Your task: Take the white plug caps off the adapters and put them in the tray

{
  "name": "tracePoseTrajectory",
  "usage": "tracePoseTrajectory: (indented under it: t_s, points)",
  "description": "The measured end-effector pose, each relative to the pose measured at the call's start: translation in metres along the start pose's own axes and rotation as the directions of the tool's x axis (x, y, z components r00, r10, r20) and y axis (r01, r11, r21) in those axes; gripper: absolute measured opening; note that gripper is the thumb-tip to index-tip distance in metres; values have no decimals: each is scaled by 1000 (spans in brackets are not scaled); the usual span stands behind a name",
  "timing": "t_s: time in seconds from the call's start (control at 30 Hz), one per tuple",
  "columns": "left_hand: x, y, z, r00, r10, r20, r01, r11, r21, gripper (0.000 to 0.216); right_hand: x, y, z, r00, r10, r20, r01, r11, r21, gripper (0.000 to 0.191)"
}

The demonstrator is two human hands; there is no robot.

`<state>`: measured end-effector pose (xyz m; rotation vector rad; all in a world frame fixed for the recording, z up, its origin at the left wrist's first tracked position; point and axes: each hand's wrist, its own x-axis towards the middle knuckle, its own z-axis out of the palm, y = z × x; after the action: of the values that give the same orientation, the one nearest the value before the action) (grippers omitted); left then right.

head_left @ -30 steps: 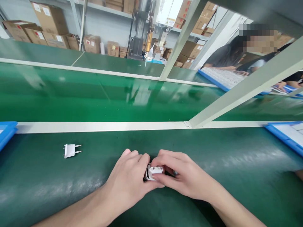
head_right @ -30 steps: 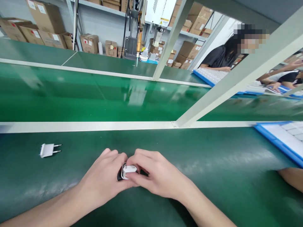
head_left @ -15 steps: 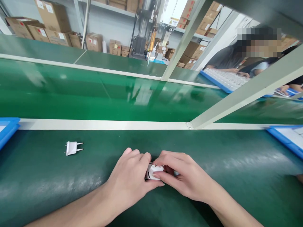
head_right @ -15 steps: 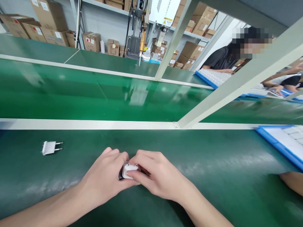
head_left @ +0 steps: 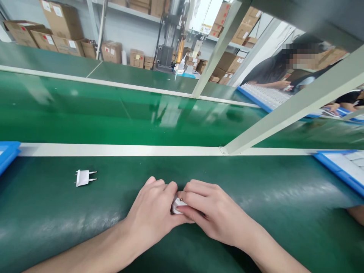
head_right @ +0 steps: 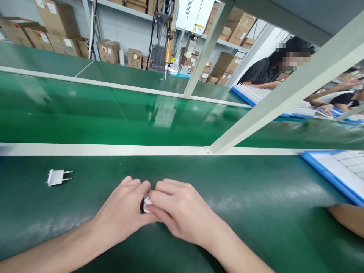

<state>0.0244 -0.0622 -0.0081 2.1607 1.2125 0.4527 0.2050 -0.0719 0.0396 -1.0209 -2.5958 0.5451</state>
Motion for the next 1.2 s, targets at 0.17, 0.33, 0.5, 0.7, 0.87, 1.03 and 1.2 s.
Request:
tracePoseTrajectory:
  t_s: [0.17, 0.33, 0.5, 0.7, 0.87, 1.03, 1.2]
  points:
    - [1, 0, -3, 1000, 3, 6, -3, 1000, -11, 42, 0, 3, 4, 998, -51, -41, 49, 996, -69, 29]
    - [2, 0, -5, 1000, 4, 2, -4, 1000, -14, 44, -2, 4, 6, 997, -55, -48, 50, 995, -86, 28]
    - [2, -1, -5, 1000, 24, 4, -24, 1000, -9, 50, -2, 7, 7, 994, -77, -71, 74, 996, -51, 27]
    - [-4, -6, -11, 990, 141, 14, -140, 989, -57, 35, -3, 7, 5, 996, 78, -31, -73, 988, 137, 19]
    - [-5, -6, -12, 988, 146, 41, -144, 988, -52, 31, -3, 4, 0, 979, 203, 18, -201, 946, 256, 22]
    - [-1, -4, -3, 985, 170, 36, -168, 985, -48, 29, 1, -1, -5, 980, 178, 88, -197, 920, 338, 30]
    - [1, -5, -3, 982, 182, 46, -179, 982, -66, 28, 3, -2, -6, 978, 173, 119, -199, 944, 264, 30]
